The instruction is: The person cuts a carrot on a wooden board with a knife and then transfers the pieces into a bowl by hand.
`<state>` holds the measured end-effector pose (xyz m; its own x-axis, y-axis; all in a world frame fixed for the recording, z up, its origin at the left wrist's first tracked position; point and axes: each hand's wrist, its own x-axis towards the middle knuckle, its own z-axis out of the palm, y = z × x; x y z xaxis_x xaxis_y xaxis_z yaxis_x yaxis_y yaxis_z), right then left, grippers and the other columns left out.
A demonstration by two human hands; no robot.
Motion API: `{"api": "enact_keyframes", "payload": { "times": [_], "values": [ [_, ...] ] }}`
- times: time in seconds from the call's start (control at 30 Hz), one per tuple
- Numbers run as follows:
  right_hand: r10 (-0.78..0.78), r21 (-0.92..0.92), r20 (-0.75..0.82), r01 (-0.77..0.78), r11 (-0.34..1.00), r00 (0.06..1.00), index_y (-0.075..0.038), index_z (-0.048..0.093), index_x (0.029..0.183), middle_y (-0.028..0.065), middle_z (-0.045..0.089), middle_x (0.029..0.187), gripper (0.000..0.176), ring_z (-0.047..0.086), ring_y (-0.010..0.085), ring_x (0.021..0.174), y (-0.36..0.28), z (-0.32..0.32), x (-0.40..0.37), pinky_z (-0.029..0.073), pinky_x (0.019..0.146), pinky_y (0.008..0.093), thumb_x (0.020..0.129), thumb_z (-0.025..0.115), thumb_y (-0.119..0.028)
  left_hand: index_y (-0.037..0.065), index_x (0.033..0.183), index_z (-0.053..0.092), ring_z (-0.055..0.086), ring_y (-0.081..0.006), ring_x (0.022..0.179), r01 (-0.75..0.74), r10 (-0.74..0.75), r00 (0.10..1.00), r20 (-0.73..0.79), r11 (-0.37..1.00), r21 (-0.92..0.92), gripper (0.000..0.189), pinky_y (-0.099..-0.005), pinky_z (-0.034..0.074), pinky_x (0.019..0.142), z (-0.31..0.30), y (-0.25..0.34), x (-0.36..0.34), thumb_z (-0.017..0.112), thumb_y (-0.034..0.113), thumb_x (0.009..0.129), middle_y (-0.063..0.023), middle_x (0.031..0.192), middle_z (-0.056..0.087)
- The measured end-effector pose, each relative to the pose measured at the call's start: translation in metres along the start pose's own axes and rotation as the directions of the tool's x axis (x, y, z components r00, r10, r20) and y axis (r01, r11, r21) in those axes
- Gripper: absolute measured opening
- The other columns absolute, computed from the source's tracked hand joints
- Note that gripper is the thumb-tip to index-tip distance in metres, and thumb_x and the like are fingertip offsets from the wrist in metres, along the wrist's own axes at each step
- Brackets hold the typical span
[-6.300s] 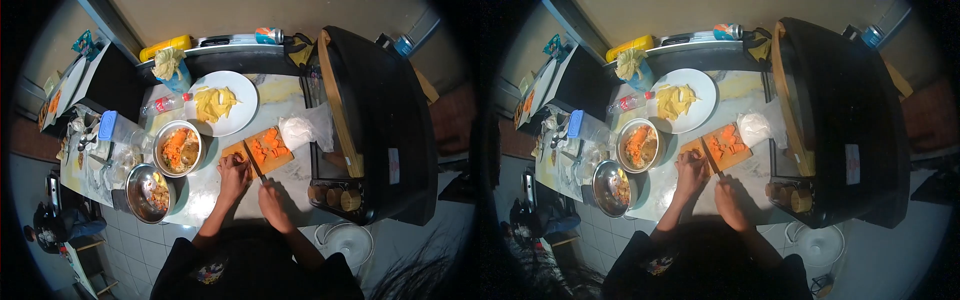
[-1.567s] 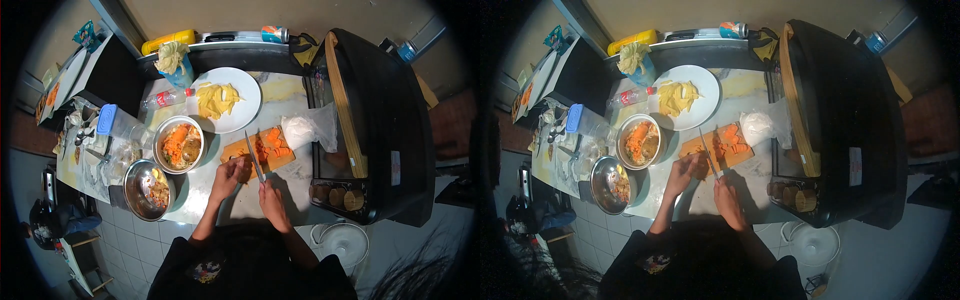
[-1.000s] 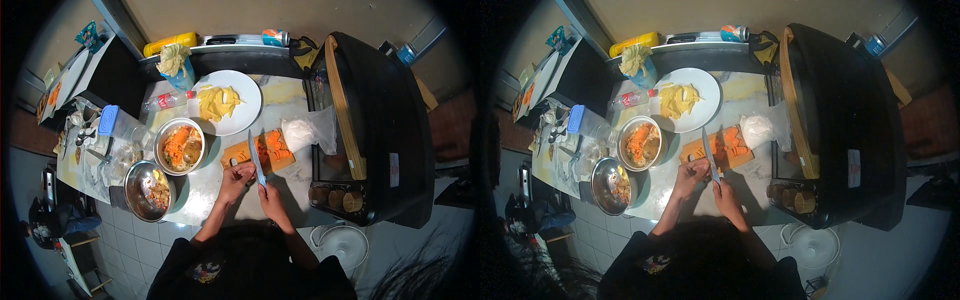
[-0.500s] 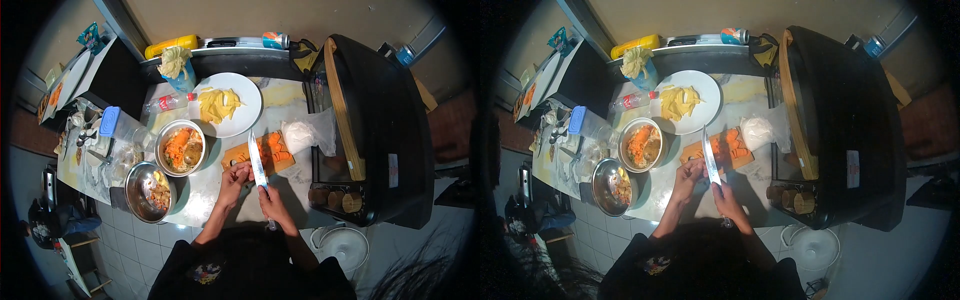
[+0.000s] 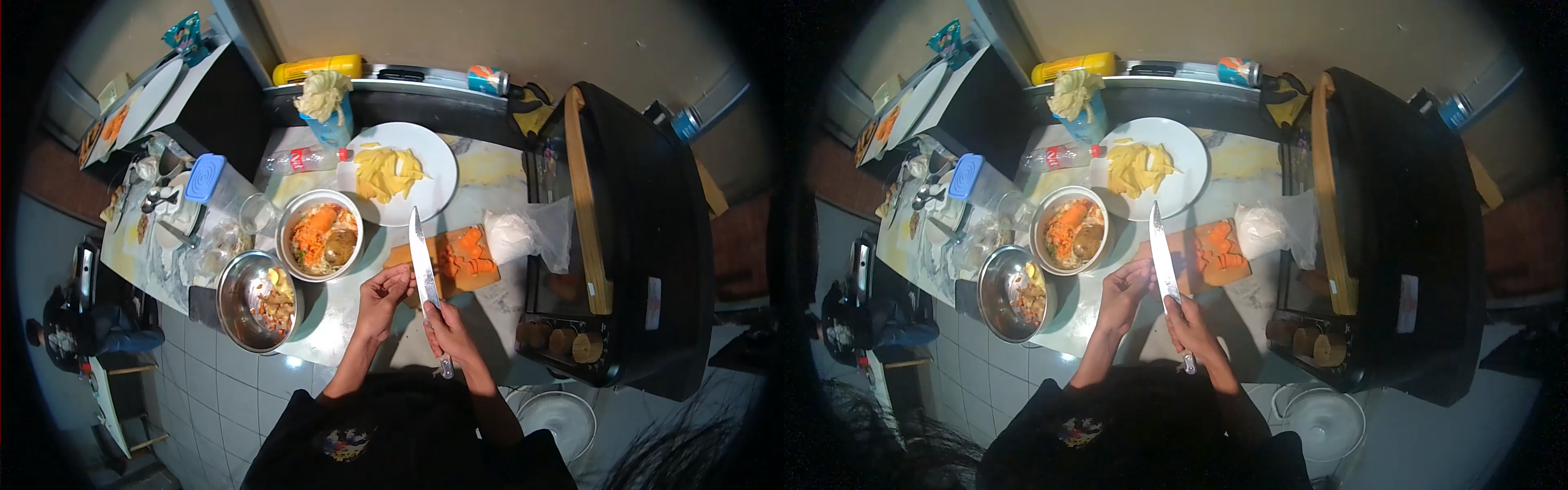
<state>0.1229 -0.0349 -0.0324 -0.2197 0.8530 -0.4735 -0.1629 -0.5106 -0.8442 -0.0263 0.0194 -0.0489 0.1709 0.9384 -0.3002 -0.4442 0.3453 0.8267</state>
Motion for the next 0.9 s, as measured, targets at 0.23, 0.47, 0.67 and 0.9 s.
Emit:
{"api": "enact_keyframes", "payload": {
  "times": [0.23, 0.47, 0.67, 0.9],
  "values": [
    [-0.051, -0.022, 0.025, 0.052, 0.998, 0.998, -0.006, 0.041, 0.088, -0.0029, 0.035, 0.053, 0.020, 0.033, 0.0060, 0.035, -0.005, 0.005, 0.004, 0.032, 0.032, 0.0239, 0.102, 0.041, -0.020, -0.003, 0.107, 0.065, 0.062, -0.0103, 0.083, -0.331, 0.466, 0.841, -0.275, 0.845, 0.420, 0.021, -0.0251, 0.049, 0.079, -0.051, 0.070, 0.006, 0.066, 0.007, 0.088, -0.0055, 0.091, 0.067],
    [-0.043, -0.076, -0.077, 0.037, 0.996, 0.996, -0.006, 0.042, 0.087, -0.0028, 0.036, 0.054, 0.022, 0.035, 0.0063, 0.036, 0.003, -0.014, -0.001, 0.032, 0.032, 0.0244, 0.101, 0.042, -0.023, 0.000, 0.116, 0.062, 0.064, -0.0188, 0.099, -0.147, 0.583, 0.802, -0.130, 0.403, 0.903, 0.034, -0.0331, 0.051, 0.085, -0.092, 0.115, 0.011, 0.069, 0.010, 0.085, -0.0149, 0.106, 0.067],
    [-0.047, -0.119, -0.250, 0.017, 0.993, 0.967, -0.007, 0.042, 0.082, -0.0015, 0.037, 0.052, 0.027, 0.037, 0.0069, 0.035, 0.008, -0.032, -0.016, 0.031, 0.033, 0.0237, 0.101, 0.045, -0.026, 0.001, 0.121, 0.061, 0.062, -0.0163, 0.096, -0.209, 0.603, 0.779, -0.170, 0.506, 0.837, 0.035, -0.0293, 0.051, 0.078, -0.091, 0.112, 0.014, 0.066, 0.012, 0.088, -0.0123, 0.107, 0.066],
    [-0.261, -0.527, -0.370, 0.030, 0.849, 0.891, -0.001, 0.046, 0.097, 0.0263, 0.053, 0.074, 0.013, 0.054, 0.0496, 0.080, 0.040, -0.038, -0.021, 0.043, 0.066, 0.0491, 0.093, 0.049, -0.013, 0.003, 0.110, 0.065, 0.061, -0.0093, 0.079, -0.223, 0.221, 0.971, 0.095, 0.679, 0.700, 0.024, -0.0226, 0.051, 0.063, -0.022, 0.069, 0.005, 0.063, 0.003, 0.087, -0.0049, 0.100, 0.066]
  ]
}}
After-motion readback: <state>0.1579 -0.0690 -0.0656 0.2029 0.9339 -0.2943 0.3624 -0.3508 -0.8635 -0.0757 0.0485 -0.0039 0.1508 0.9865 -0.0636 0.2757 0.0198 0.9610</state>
